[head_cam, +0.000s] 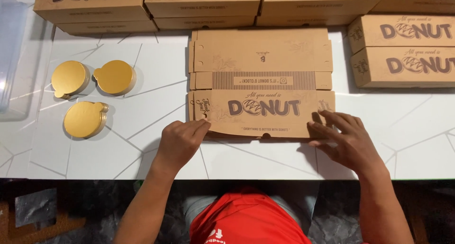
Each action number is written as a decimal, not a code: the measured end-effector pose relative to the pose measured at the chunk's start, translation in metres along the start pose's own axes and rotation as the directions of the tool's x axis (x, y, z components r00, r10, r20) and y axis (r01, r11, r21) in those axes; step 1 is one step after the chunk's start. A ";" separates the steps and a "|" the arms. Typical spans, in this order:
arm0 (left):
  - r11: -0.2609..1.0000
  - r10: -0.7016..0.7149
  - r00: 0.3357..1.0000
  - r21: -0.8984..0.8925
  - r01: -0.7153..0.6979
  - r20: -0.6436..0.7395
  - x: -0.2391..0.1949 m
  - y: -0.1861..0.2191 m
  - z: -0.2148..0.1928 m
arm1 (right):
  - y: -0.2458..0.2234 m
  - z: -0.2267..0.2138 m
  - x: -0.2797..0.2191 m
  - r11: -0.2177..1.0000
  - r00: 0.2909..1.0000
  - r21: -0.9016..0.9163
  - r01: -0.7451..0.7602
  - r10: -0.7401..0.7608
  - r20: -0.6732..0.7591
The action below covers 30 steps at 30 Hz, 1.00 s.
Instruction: The person assembles flat cardboard donut boxes on a white countertop. They fold the side flaps, tuck tabs into slots, and press the box into shape. The person repeats this process with multiple boxes, stacking the finished ones nearby.
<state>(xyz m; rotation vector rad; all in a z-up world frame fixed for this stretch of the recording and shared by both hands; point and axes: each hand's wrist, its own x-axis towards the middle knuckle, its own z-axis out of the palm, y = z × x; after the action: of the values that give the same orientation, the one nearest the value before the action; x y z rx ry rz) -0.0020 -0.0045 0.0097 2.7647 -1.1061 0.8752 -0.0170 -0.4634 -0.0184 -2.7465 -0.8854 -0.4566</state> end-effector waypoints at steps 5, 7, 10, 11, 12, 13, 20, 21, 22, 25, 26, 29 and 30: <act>0.958 -0.157 0.985 -0.230 0.170 0.071 0.020 -0.009 -0.019 | 0.008 0.004 0.002 0.997 0.999 -0.059 0.040 -0.041 -0.008; 0.892 -0.213 0.957 -0.360 0.273 0.196 0.024 -0.016 -0.021 | 0.006 0.000 0.007 0.998 0.998 -0.053 0.045 -0.047 -0.044; 0.561 -0.424 0.700 -0.440 0.701 0.575 0.035 -0.024 -0.027 | 0.002 -0.006 0.015 0.998 0.994 -0.005 0.065 -0.065 -0.082; 0.445 -0.422 0.636 -0.464 0.766 0.646 0.040 -0.026 -0.029 | 0.001 -0.006 0.015 0.998 0.996 0.008 0.065 -0.065 -0.061; 0.321 -0.406 0.570 -0.472 0.821 0.715 0.045 -0.028 -0.031 | 0.001 -0.007 0.016 0.998 0.997 0.020 0.065 -0.065 -0.040; 0.324 -0.404 0.572 -0.473 0.819 0.714 0.045 -0.026 -0.031 | 0.002 -0.005 0.016 0.998 0.997 0.019 0.063 -0.062 -0.041; 0.566 -0.407 0.910 -0.761 0.316 0.076 0.036 -0.015 -0.011 | 0.005 -0.009 0.022 0.992 0.992 -0.078 0.096 -0.101 -0.071; 0.666 -0.374 0.920 -0.725 0.175 -0.122 0.036 -0.013 -0.007 | 0.005 -0.011 0.024 0.985 0.993 -0.157 0.078 -0.090 -0.072; 0.667 -0.376 0.919 -0.724 0.177 -0.122 0.036 -0.009 0.001 | 0.004 -0.012 0.030 0.985 0.993 -0.156 0.081 -0.093 -0.072; 0.788 -0.435 0.849 -0.584 0.197 -0.301 0.031 0.005 0.028 | 0.004 -0.015 0.043 0.986 0.948 -0.099 0.130 -0.153 -0.277; 0.780 -0.498 0.826 -0.553 0.293 -0.265 0.026 0.011 0.038 | 0.008 -0.014 0.044 0.994 0.947 -0.016 0.107 -0.107 -0.303; 0.628 -0.623 0.764 -0.688 0.363 -0.166 0.008 0.021 0.067 | 0.020 -0.020 0.057 0.992 0.932 0.094 0.079 -0.040 -0.360; 0.461 -0.673 0.735 -0.825 0.327 -0.084 0.001 0.022 0.076 | 0.023 -0.022 0.062 0.990 0.918 0.121 0.077 -0.023 -0.395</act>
<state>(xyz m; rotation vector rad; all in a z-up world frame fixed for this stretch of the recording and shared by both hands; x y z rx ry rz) 0.0212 -0.0396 -0.0570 1.8486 -0.3381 0.6145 0.0396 -0.4560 0.0216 -2.3894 -0.8452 -0.8862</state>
